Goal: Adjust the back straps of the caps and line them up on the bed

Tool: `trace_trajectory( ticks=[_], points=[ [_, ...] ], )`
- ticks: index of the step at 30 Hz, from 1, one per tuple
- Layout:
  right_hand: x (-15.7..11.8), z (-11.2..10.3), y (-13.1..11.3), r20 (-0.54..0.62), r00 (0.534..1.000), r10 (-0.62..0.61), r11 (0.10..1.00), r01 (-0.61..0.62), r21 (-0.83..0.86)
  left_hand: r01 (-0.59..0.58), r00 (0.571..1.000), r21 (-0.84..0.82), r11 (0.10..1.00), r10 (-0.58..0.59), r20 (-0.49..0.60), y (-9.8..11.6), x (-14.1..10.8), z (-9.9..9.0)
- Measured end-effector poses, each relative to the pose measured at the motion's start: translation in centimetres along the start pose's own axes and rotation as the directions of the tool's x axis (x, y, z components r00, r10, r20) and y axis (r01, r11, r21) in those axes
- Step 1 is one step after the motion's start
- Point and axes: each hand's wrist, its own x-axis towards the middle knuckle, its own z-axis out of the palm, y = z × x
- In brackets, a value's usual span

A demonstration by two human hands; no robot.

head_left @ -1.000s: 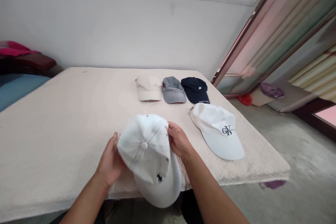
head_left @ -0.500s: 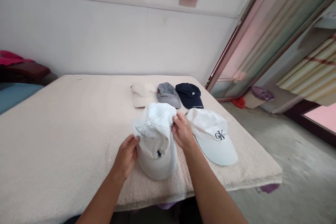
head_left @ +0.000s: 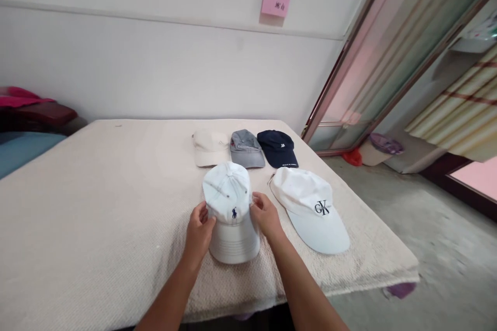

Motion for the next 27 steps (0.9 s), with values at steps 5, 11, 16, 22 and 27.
trace_trajectory(
  ticks=[5,11,16,22,27],
  points=[
    [-1.0,-0.1,-1.7,-0.047,0.998,-0.032,0.994,0.027,-0.105,0.013,1.0,0.062,0.998,-0.012,-0.009,-0.2,-1.2,-1.8],
    [-3.9,1.2,-5.9,-0.09,0.958,-0.273,0.961,0.266,-0.081,0.014,0.996,0.048,0.999,-0.018,0.089,1.8,-3.0,-5.0],
    [-8.5,6.6,-6.0,0.384,0.873,-0.302,0.953,0.274,0.126,0.023,0.987,0.118,0.993,-0.042,0.156,2.0,-4.3,-7.4],
    [-9.8,11.5,-4.5,0.478,0.865,-0.153,0.986,0.099,0.136,0.004,0.998,0.181,0.984,-0.016,0.066,1.5,-5.0,-9.8],
    [-9.4,8.7,-9.8,0.395,0.886,-0.244,0.907,0.064,0.416,-0.149,0.989,0.05,0.988,0.149,0.006,6.6,-6.8,-11.5]
  ],
)
